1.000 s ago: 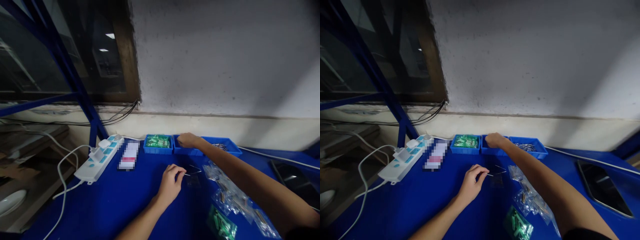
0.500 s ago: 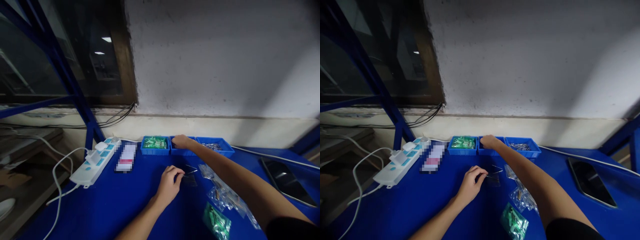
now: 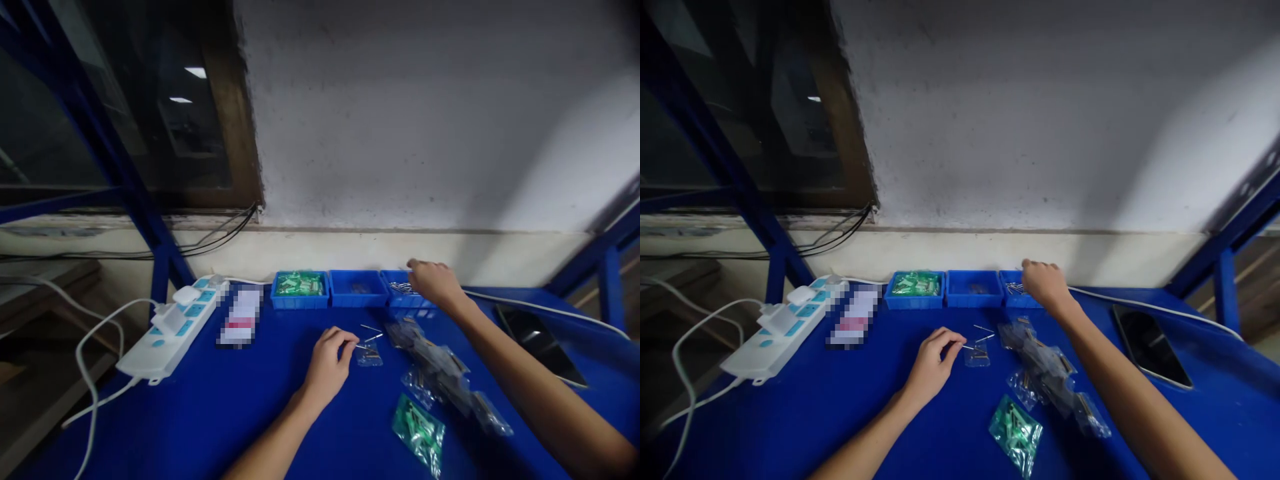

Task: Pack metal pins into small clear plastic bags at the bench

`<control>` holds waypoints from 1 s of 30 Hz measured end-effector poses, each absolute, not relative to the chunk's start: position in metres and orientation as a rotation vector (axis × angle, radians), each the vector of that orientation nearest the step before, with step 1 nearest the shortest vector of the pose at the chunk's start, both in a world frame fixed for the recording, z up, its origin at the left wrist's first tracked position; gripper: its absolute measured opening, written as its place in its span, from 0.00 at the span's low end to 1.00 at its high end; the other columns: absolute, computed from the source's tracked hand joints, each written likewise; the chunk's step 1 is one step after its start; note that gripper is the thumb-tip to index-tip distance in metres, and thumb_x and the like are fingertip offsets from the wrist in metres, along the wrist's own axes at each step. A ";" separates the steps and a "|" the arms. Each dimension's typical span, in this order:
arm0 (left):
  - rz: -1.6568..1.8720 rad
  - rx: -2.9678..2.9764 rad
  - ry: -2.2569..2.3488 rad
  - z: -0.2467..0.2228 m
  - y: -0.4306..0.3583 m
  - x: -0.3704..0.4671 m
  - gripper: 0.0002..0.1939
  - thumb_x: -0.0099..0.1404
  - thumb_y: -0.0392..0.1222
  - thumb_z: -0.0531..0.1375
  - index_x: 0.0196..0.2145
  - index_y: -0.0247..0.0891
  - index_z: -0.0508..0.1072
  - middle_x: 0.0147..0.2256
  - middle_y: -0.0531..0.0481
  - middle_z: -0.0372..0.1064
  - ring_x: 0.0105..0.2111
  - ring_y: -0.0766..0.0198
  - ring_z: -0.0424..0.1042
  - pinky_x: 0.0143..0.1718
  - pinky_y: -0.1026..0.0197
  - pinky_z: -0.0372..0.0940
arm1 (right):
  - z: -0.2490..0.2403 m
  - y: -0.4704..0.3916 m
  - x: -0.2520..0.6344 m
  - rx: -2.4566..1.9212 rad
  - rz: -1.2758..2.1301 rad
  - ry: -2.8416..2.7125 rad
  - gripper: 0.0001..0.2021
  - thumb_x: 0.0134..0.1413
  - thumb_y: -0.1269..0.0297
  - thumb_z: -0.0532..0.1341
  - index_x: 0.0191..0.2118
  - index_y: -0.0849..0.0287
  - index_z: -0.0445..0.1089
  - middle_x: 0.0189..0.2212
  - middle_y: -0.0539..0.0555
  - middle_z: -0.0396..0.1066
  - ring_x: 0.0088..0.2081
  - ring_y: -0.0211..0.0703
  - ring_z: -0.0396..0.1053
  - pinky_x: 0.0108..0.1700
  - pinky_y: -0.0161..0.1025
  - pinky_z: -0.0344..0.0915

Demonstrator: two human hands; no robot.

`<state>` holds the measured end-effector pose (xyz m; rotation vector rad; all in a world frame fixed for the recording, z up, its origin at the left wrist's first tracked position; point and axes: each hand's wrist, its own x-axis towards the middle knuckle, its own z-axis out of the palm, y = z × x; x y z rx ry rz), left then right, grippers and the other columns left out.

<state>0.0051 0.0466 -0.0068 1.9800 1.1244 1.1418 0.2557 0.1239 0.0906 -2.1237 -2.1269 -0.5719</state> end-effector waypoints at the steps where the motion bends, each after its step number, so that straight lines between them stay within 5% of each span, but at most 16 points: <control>1: 1.148 1.975 1.120 -0.006 0.046 0.005 0.09 0.65 0.35 0.53 0.33 0.39 0.73 0.34 0.50 0.71 0.37 0.63 0.69 0.40 0.62 0.61 | 0.082 0.113 0.260 -2.146 -0.580 -2.073 0.12 0.55 0.70 0.51 0.42 0.64 0.67 0.32 0.62 0.74 0.32 0.50 0.72 0.35 0.40 0.58; 9: 1.200 1.995 1.067 -0.004 0.043 0.007 0.08 0.66 0.37 0.53 0.34 0.38 0.72 0.32 0.50 0.71 0.33 0.65 0.70 0.35 0.66 0.62 | 0.017 0.043 0.213 -1.478 -0.257 -1.969 0.09 0.49 0.76 0.51 0.25 0.58 0.64 0.24 0.53 0.65 0.30 0.43 0.62 0.32 0.36 0.57; 14: 1.270 1.943 1.124 -0.008 0.048 0.006 0.07 0.65 0.38 0.54 0.35 0.38 0.72 0.34 0.50 0.73 0.33 0.65 0.71 0.35 0.65 0.63 | 0.017 0.030 0.188 -1.269 -0.100 -1.961 0.14 0.46 0.82 0.47 0.33 0.60 0.65 0.27 0.54 0.65 0.32 0.44 0.62 0.34 0.38 0.59; 19: 1.284 1.864 1.147 -0.012 0.050 0.005 0.07 0.64 0.40 0.55 0.36 0.38 0.70 0.33 0.50 0.73 0.33 0.65 0.72 0.35 0.66 0.63 | 0.017 0.021 0.176 -1.269 0.009 -2.170 0.12 0.55 0.68 0.56 0.46 0.60 0.64 0.37 0.57 0.69 0.39 0.48 0.65 0.43 0.43 0.60; 30: 1.343 1.623 1.092 -0.015 0.052 0.006 0.08 0.61 0.44 0.58 0.34 0.38 0.65 0.31 0.51 0.70 0.32 0.65 0.70 0.34 0.65 0.62 | 0.014 0.027 0.182 -1.349 -0.043 -2.262 0.11 0.63 0.65 0.49 0.37 0.57 0.69 0.29 0.53 0.71 0.33 0.42 0.67 0.35 0.36 0.56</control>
